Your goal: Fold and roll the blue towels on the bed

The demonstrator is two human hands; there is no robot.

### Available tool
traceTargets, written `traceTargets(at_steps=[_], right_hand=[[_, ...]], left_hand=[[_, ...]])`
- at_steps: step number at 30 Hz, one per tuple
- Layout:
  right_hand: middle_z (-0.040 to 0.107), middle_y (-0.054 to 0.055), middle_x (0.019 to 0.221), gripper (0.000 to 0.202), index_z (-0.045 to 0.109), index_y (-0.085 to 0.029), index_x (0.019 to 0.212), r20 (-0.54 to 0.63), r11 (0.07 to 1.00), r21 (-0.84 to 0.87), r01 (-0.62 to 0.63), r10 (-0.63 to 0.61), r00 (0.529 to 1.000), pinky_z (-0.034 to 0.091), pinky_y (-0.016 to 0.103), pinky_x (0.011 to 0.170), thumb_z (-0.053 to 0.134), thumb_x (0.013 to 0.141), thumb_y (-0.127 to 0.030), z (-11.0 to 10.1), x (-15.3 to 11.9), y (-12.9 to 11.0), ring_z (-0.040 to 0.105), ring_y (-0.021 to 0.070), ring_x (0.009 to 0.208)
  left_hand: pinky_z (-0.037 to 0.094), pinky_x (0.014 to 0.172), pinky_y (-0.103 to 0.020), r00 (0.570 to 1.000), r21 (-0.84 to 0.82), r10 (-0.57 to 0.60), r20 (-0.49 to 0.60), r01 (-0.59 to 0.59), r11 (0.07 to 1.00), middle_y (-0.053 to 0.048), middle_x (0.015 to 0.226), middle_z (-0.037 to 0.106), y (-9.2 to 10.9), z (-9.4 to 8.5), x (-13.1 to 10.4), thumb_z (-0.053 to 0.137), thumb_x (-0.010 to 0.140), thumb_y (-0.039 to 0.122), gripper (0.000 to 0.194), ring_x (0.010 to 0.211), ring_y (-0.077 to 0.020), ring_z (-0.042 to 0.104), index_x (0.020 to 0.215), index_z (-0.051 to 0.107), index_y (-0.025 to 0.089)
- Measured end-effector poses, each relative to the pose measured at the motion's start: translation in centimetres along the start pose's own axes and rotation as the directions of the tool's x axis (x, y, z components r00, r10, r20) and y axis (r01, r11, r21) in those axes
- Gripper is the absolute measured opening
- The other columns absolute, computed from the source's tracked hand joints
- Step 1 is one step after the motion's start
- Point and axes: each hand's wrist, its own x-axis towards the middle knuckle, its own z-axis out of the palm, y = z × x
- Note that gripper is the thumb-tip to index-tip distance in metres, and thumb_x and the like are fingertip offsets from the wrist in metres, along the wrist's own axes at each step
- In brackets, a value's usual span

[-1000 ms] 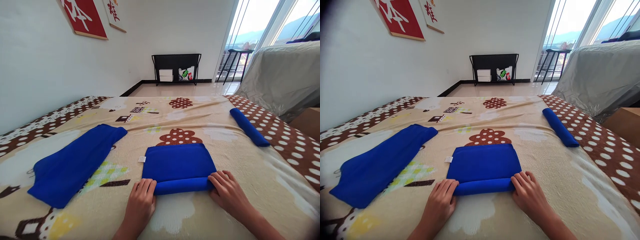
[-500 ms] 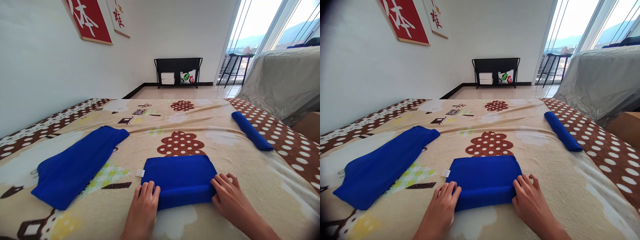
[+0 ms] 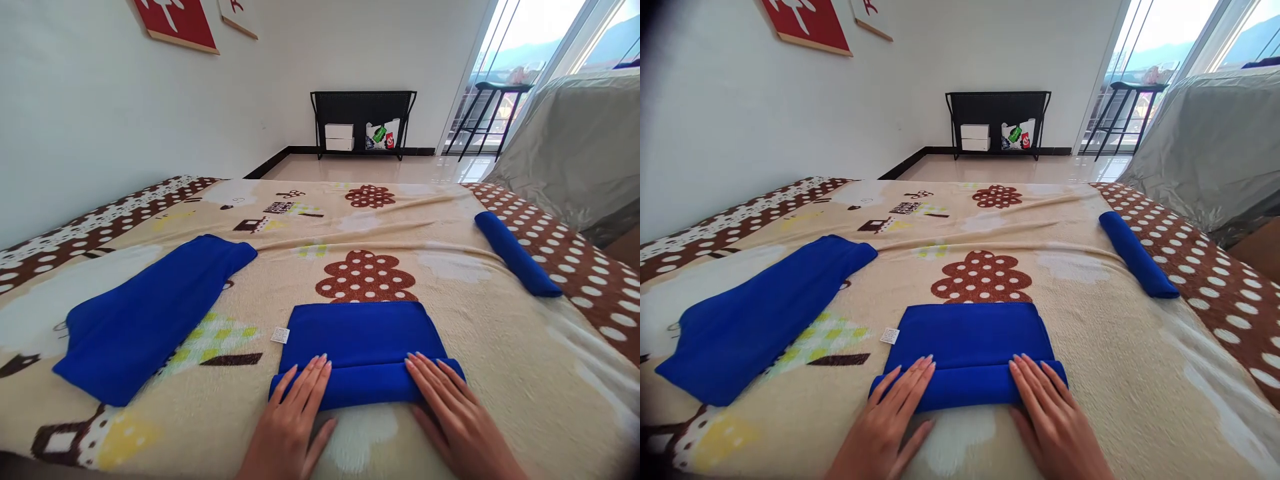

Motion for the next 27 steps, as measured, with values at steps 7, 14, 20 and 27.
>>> traceTargets(at_steps=[7,14,20,27], right_hand=[[0.051,0.010,0.144,0.065,0.032,-0.015,0.153,-0.046,0.998,0.000,-0.061,0.061,0.997,0.041,0.052,0.107,0.051,0.091,-0.025,-0.8,0.5,-0.5,0.050,0.0293,0.132],[0.058,0.005,0.138,0.052,0.043,-0.017,0.146,0.032,0.995,0.104,-0.009,0.005,0.999,0.048,0.041,0.101,0.049,0.097,-0.033,-0.3,3.6,-2.2,0.058,0.0229,0.123],[0.053,0.007,0.143,0.059,0.036,-0.016,0.150,0.028,0.985,-0.043,-0.166,0.167,0.986,0.037,0.049,0.112,0.047,0.099,-0.044,0.7,-0.1,2.0,0.051,0.0243,0.131],[0.044,0.004,0.150,0.049,0.044,-0.018,0.146,0.186,0.988,0.151,-0.018,-0.011,0.983,0.039,0.042,0.114,0.041,0.102,-0.040,-0.1,6.1,-2.9,0.045,0.0197,0.137]], left_hand=[[0.036,0.114,-0.048,0.996,0.065,-0.051,-0.073,0.056,0.996,-0.012,0.144,0.054,1.2,-1.1,0.7,0.049,0.091,0.023,0.059,0.131,-0.0260,0.054,0.149,0.039,0.015],[0.053,0.097,-0.036,0.992,-0.206,-0.049,-0.117,0.024,0.978,-0.008,0.129,0.067,1.8,0.8,2.6,0.044,0.092,0.014,0.048,0.120,-0.0205,0.063,0.140,0.051,0.017],[0.041,0.107,-0.046,0.979,-0.011,-0.165,-0.120,0.165,0.986,-0.007,0.135,0.063,-3.5,1.1,-2.0,0.047,0.094,0.021,0.053,0.126,-0.0248,0.058,0.147,0.041,0.021],[0.038,0.112,-0.035,1.000,-0.139,-0.005,0.028,0.009,0.990,-0.004,0.147,0.052,1.3,-1.1,3.5,0.043,0.085,0.006,0.065,0.136,-0.0174,0.048,0.149,0.039,0.018]])
